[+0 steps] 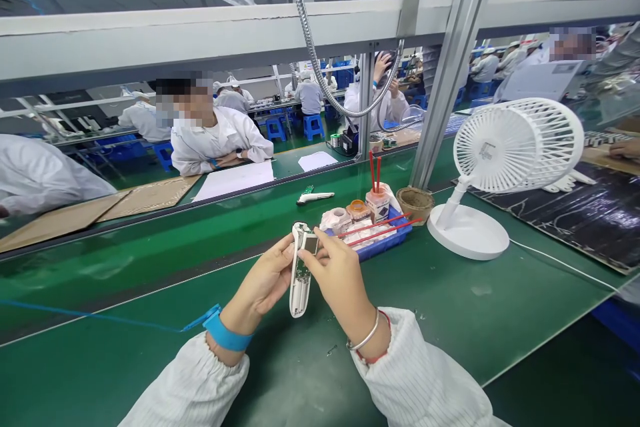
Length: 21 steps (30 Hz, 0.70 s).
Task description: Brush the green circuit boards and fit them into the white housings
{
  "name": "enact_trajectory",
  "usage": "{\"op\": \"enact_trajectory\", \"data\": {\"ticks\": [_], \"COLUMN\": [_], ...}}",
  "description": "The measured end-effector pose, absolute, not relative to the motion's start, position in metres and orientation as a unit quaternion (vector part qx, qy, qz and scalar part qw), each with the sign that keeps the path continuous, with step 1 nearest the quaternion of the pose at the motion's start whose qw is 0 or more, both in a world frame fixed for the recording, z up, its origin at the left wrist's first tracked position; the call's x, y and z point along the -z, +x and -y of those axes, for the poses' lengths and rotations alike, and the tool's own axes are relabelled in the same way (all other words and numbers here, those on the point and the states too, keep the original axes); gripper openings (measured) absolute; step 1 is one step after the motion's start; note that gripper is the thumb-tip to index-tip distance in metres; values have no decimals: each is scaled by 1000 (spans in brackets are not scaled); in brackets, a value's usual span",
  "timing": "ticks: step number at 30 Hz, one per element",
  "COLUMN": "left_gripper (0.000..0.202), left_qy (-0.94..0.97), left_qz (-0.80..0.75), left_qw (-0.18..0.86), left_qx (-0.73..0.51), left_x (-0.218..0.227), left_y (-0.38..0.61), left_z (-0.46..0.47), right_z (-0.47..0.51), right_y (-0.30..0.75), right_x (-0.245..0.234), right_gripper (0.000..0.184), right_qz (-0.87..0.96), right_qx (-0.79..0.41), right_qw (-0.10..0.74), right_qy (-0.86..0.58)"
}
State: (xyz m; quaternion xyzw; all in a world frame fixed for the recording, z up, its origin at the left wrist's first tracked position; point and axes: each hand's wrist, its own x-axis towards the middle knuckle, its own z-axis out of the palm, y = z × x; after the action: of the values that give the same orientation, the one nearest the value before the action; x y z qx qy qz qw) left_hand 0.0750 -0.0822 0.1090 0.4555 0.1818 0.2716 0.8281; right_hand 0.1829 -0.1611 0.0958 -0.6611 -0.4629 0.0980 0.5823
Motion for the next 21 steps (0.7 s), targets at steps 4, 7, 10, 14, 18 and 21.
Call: {"op": "enact_trajectory", "data": {"ticks": [4,7,10,14,18,21], "left_gripper": [46,44,42,42,35,35], "left_qy": [443,436,435,437,446,484], "left_qz": [-163,-152,-145,-135,-129,-131], "left_qw": [835,841,844,846,833,800], "left_qx": [-284,-281,-279,-275,-301,-331], "left_x": [-106,-104,-103,-105,-107,-106], "left_y": [76,76,76,75,75,76], "left_z": [83,82,82,84,89,95], "right_z": [159,159,160,160,160,159], "right_y": [181,180,180,181,181,179], "right_x": [-90,-87,-85,-84,-81,-80], "right_gripper": [42,40,38,38,39,37], "right_qz": [489,507,522,534,554,575], "right_qx": [-45,3,75,159,169,179], "right_qw": [574,560,518,484,504,515], "right_qy": [-656,-655,-673,-675,-640,-611]}}
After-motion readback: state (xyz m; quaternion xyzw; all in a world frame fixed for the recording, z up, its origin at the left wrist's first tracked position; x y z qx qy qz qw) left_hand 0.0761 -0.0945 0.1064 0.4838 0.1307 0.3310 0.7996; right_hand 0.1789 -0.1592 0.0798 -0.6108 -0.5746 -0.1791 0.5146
